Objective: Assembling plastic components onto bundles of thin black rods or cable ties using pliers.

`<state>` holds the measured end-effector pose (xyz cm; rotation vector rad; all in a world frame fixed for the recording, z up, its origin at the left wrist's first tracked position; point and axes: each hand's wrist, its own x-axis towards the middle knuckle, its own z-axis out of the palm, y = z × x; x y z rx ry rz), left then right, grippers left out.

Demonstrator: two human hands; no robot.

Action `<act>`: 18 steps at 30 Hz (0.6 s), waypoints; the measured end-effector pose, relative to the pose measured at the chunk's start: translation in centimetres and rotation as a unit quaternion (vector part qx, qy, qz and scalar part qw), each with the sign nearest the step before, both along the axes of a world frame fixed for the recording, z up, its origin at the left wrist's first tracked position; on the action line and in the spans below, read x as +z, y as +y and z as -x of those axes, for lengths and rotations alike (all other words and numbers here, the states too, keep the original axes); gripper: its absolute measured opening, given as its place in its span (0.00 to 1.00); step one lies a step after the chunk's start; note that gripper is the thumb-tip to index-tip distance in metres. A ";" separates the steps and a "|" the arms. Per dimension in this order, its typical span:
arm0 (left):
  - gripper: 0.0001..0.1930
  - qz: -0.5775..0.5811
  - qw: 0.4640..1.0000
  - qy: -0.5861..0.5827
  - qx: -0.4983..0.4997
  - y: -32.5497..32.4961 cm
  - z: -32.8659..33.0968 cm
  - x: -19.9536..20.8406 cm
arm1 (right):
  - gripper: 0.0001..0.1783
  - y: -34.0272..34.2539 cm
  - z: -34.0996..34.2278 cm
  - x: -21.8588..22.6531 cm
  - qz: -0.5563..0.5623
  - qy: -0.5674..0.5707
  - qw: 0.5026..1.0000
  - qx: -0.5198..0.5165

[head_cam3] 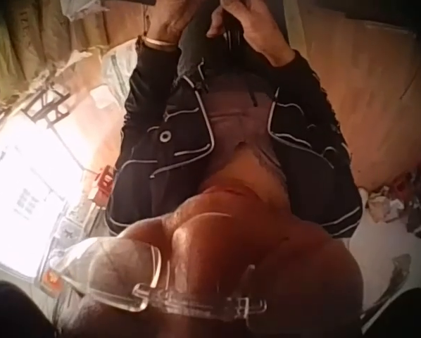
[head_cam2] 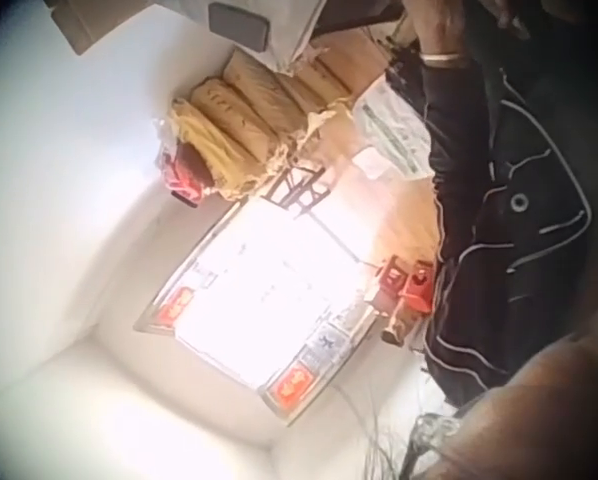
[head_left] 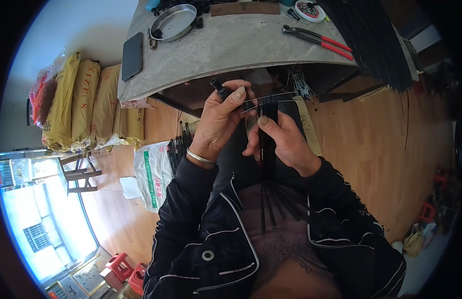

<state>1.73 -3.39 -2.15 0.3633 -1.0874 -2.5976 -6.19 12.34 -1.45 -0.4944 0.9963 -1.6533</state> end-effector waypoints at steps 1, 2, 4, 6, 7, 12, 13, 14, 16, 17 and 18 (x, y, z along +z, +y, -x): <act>0.13 -0.002 1.000 0.004 -0.001 0.0 -0.1 0.1 | 0.18 0.0 -0.1 0.0 0.005 0.008 1.000 0.003; 0.13 -0.001 1.000 0.004 0.009 0.1 -0.2 0.3 | 0.18 0.0 -0.2 0.1 0.003 0.011 1.000 0.001; 0.12 -0.002 1.000 0.005 0.018 0.2 -0.2 0.4 | 0.19 -0.2 -0.5 0.5 -0.011 0.015 1.000 0.004; 0.12 0.003 0.999 0.024 0.027 0.2 -0.1 0.4 | 0.19 -0.3 -0.7 1.0 -0.024 0.013 1.000 0.002; 0.12 0.002 0.999 0.025 0.025 0.2 0.0 0.5 | 0.18 -0.4 -0.6 1.1 -0.034 0.010 0.999 -0.002; 0.11 0.013 0.999 0.020 0.029 0.0 0.6 0.6 | 0.18 -0.6 -0.3 1.0 -0.032 0.006 0.999 -0.001; 0.11 0.013 0.999 0.020 0.029 0.0 0.7 0.7 | 0.19 -0.6 -0.3 1.0 -0.031 0.005 0.999 -0.001; 0.11 0.016 0.999 0.014 0.031 0.1 0.7 0.9 | 0.19 -0.6 -0.2 0.9 -0.031 0.005 1.000 -0.002; 0.11 0.020 0.999 0.009 0.033 0.2 0.9 0.9 | 0.19 -0.6 -0.1 0.8 -0.026 -0.002 1.000 -0.006; 0.11 0.024 0.999 0.001 0.035 0.2 1.0 0.9 | 0.19 -0.6 0.0 0.8 -0.025 -0.003 1.000 -0.007; 0.11 0.028 0.999 -0.006 0.036 0.2 1.1 0.8 | 0.19 -0.5 0.0 0.9 -0.029 -0.002 1.000 -0.007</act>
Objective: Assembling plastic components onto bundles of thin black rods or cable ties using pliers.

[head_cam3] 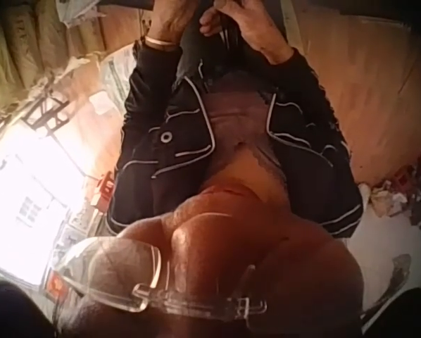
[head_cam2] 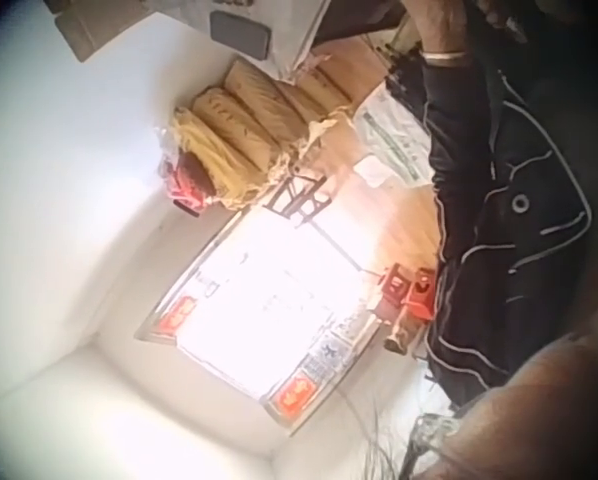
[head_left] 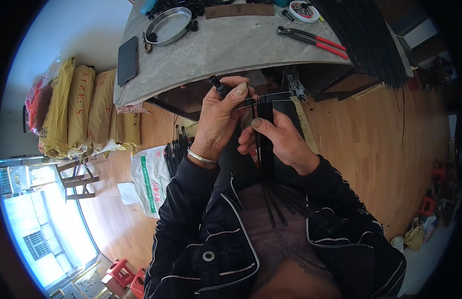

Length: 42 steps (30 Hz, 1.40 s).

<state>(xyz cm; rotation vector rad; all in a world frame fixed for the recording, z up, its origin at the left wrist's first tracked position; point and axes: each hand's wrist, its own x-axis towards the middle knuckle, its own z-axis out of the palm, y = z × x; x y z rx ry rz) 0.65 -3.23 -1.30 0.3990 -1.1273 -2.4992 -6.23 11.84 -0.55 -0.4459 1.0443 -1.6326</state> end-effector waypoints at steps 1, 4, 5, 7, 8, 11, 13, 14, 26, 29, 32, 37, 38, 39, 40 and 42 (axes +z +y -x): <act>0.11 0.001 1.000 -0.001 -0.001 0.0 0.1 0.0 | 0.19 0.1 0.1 0.1 -0.005 0.000 1.000 -0.001; 0.11 0.007 1.000 0.002 0.007 0.1 0.2 0.3 | 0.18 0.1 0.1 -0.2 0.003 -0.005 1.000 -0.011; 0.10 0.006 1.000 0.001 0.005 0.0 0.2 0.6 | 0.18 0.1 0.2 -0.1 0.004 -0.006 1.000 -0.014; 0.10 0.007 1.000 -0.002 -0.002 -0.1 0.2 1.0 | 0.16 0.3 0.2 0.2 -0.028 0.066 0.997 -0.026; 0.10 0.031 0.999 -0.010 -0.003 -0.2 0.3 1.2 | 0.16 0.2 0.2 0.1 -0.025 0.063 0.997 -0.031; 0.11 0.060 0.998 -0.015 -0.015 -0.5 0.4 1.1 | 0.14 0.2 -0.1 -0.1 0.028 0.120 0.987 -0.102; 0.11 0.065 0.997 -0.013 -0.026 -0.4 0.6 1.3 | 0.13 0.5 0.0 0.6 0.001 0.143 0.986 -0.089; 0.12 0.055 0.998 -0.026 -0.008 -0.2 0.6 1.6 | 0.13 0.5 0.0 0.4 0.003 0.139 0.986 -0.097; 0.14 0.181 0.973 -0.128 0.056 2.5 -1.0 1.3 | 0.13 0.6 0.4 -0.7 0.003 0.177 0.975 -0.138; 0.14 0.135 0.985 -0.083 0.061 2.9 -0.8 1.5 | 0.10 0.8 1.1 -1.9 0.009 0.322 0.931 -0.173; 0.14 0.112 0.989 -0.073 0.063 3.1 -0.7 1.1 | 0.10 1.1 2.0 -1.9 -0.060 0.393 0.912 -0.099; 0.14 0.097 0.992 -0.072 0.044 3.0 -0.8 0.8 | 0.17 1.3 3.2 -0.3 -0.116 0.269 0.956 0.010; 0.14 0.075 0.995 -0.065 0.029 3.0 -0.9 0.8 | 0.17 1.2 3.3 -0.7 -0.115 0.268 0.956 0.009; 0.14 0.076 0.995 -0.066 0.028 3.0 -0.8 0.9 | 0.17 1.1 3.2 -1.5 -0.050 0.181 0.982 0.004; 0.13 0.064 0.997 -0.047 0.009 3.0 -0.8 0.8 | 0.16 1.1 3.1 -2.1 0.015 0.091 0.996 0.000; 0.13 0.051 0.998 -0.028 -0.011 3.0 -0.9 0.6 | 0.15 1.0 2.9 -2.6 0.017 0.062 0.998 0.001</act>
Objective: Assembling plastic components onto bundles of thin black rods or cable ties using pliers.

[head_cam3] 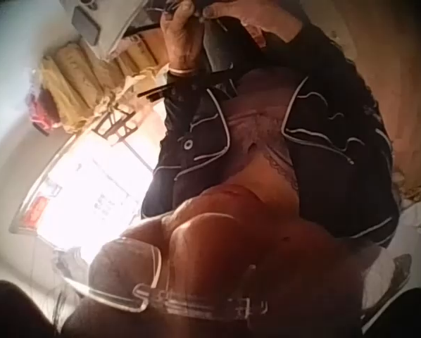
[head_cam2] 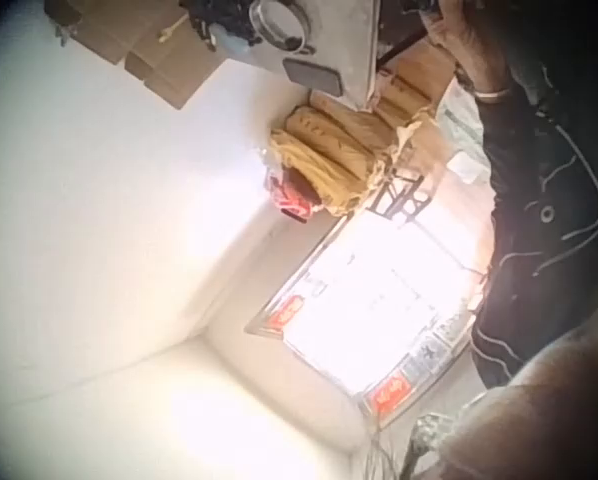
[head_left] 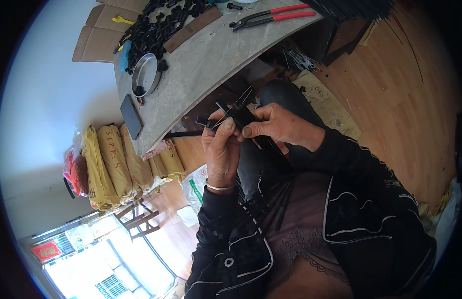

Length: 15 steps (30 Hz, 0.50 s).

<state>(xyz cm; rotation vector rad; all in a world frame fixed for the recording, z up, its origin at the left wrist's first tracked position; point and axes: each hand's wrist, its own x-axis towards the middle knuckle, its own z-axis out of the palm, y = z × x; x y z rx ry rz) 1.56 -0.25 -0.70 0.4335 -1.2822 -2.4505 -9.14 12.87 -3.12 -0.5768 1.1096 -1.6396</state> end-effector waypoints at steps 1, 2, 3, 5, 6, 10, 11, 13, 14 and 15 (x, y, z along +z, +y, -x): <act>0.13 -0.007 1.000 -0.004 0.004 0.0 -0.2 -0.1 | 0.14 -0.1 -0.1 -0.1 0.002 -0.028 1.000 0.003; 0.13 -0.013 1.000 -0.008 0.009 0.1 -0.3 -0.1 | 0.14 -0.2 -0.2 -0.3 0.002 -0.029 1.000 0.002; 0.13 -0.013 1.000 -0.009 0.008 0.4 -0.2 0.0 | 0.14 -0.3 -0.3 -0.5 0.006 -0.038 0.999 -0.006; 0.13 0.029 0.998 -0.019 0.055 0.9 -0.1 0.4 | 0.14 -0.5 -0.4 0.0 0.010 -0.046 0.999 -0.012; 0.13 0.029 0.998 -0.019 0.056 0.7 -0.2 0.3 | 0.14 -0.3 -0.5 0.8 -0.018 -0.044 0.999 -0.005; 0.14 0.001 0.999 0.000 0.036 0.1 -0.5 -0.6 | 0.14 -0.2 -0.3 -0.3 0.018 -0.124 0.992 0.018; 0.14 -0.052 0.998 0.009 0.022 0.0 -0.5 -0.8 | 0.14 -0.2 -0.3 -0.3 0.018 -0.124 0.992 0.018; 0.14 -0.055 0.998 0.012 0.025 0.2 -0.6 -1.0 | 0.15 -0.1 -0.3 -0.2 -0.007 -0.131 0.991 0.037; 0.14 -0.058 0.998 0.015 0.027 0.4 -0.6 -1.0 | 0.15 0.0 -0.5 -0.5 -0.008 -0.131 0.991 0.036; 0.14 -0.059 0.998 0.015 0.026 0.8 -0.8 -0.9 | 0.15 0.1 -0.7 -0.9 0.008 -0.133 0.991 0.031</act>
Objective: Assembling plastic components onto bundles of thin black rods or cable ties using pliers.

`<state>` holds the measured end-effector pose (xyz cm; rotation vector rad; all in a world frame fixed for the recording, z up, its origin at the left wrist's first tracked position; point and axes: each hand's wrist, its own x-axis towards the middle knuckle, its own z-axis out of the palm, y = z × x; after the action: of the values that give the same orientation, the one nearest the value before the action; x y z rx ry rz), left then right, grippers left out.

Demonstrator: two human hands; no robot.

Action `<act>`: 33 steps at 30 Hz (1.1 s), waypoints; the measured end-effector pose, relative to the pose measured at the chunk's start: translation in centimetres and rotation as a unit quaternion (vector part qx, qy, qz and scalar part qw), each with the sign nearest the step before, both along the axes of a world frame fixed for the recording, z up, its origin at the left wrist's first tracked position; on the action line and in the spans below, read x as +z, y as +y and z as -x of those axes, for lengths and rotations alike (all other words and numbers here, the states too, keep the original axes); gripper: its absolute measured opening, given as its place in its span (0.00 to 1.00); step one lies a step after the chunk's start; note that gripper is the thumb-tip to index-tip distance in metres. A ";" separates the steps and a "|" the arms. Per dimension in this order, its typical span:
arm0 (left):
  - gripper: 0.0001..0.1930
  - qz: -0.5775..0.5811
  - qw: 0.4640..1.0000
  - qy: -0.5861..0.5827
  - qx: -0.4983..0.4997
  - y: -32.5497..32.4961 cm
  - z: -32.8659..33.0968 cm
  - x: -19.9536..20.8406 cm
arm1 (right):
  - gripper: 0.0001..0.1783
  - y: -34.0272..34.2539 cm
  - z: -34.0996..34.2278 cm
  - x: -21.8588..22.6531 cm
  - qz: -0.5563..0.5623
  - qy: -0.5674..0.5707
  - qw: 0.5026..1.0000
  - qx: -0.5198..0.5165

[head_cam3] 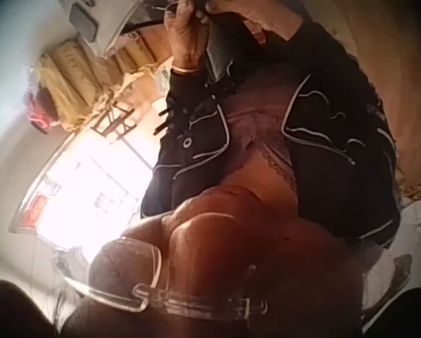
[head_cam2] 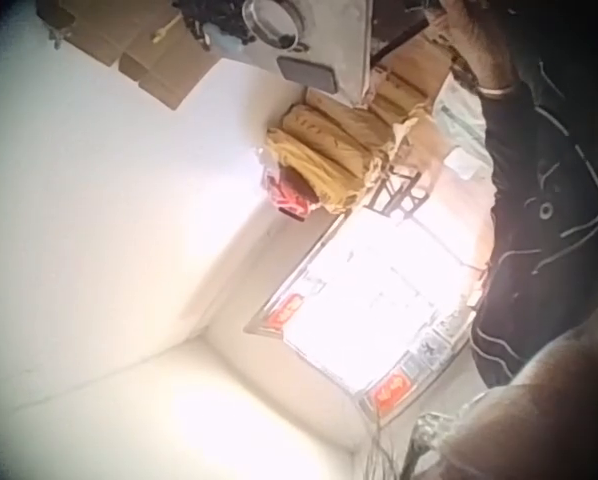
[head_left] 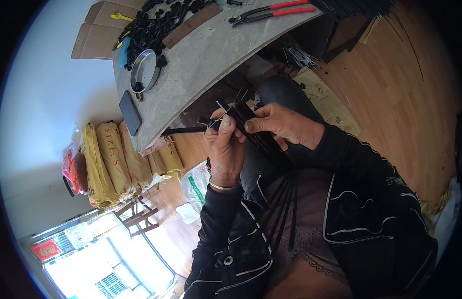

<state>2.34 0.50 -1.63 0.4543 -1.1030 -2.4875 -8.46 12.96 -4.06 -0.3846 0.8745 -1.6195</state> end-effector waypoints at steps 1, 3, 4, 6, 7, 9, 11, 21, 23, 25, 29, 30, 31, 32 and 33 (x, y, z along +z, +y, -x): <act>0.13 0.021 1.000 -0.013 0.007 0.3 0.0 0.4 | 0.15 -0.1 0.0 0.0 0.016 -0.001 1.000 -0.007; 0.13 0.042 0.999 -0.024 0.014 0.7 0.1 0.9 | 0.15 0.2 -0.1 1.0 -0.020 0.044 0.999 -0.018; 0.11 0.072 0.996 -0.038 0.024 0.8 0.1 1.1 | 0.15 0.3 -0.4 1.4 -0.057 0.087 0.994 -0.028; 0.10 0.100 0.993 -0.051 0.037 1.1 0.2 1.4 | 0.15 0.1 -1.2 1.5 0.000 0.118 0.989 -0.089; 0.09 0.137 0.986 -0.055 0.070 1.4 0.5 1.5 | 0.15 -0.1 -1.4 1.5 0.058 0.147 0.976 -0.149; 0.08 0.171 0.978 -0.058 0.108 1.4 0.4 1.4 | 0.16 -0.3 -1.4 2.6 0.061 0.140 0.978 -0.139; 0.09 0.140 0.986 -0.069 0.049 0.9 0.1 1.4 | 0.16 -0.5 -1.3 3.1 0.065 0.137 0.980 -0.127; 0.17 0.100 0.994 -0.043 0.031 -0.6 0.2 1.4 | 0.18 -0.7 -2.0 4.0 0.040 0.112 0.983 -0.139; 0.25 0.078 0.993 -0.015 0.083 -3.0 0.7 0.7 | 0.19 -0.8 -2.1 4.3 0.033 0.119 0.985 -0.124; 0.27 0.053 0.996 0.014 0.072 -5.3 1.6 1.1 | 0.17 -1.0 -2.2 4.0 0.026 0.113 0.983 -0.143; 0.32 0.081 0.994 -0.001 -0.067 -5.2 4.4 5.3 | 0.12 -1.0 -2.0 3.2 0.045 0.098 0.987 -0.116; 0.32 0.077 0.995 0.004 -0.060 -4.9 4.4 5.6 | 0.10 -1.0 -2.0 3.2 0.040 0.102 0.988 -0.107; 0.32 0.188 0.972 -0.011 -0.138 -4.6 4.5 5.6 | 0.09 -1.0 -2.0 3.1 0.034 0.105 0.989 -0.102; 0.33 0.296 0.931 -0.026 -0.213 -4.4 4.5 5.6 | 0.09 -0.9 -2.1 3.1 0.031 0.111 0.988 -0.099; 0.29 0.275 0.939 -0.016 -0.205 -4.3 4.4 5.4 | 0.08 -0.9 -2.1 3.1 0.030 0.114 0.987 -0.111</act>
<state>-2.11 -3.84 3.79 0.1026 -1.9923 -2.3361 -6.33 12.04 -0.97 -0.5376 1.0733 -1.8348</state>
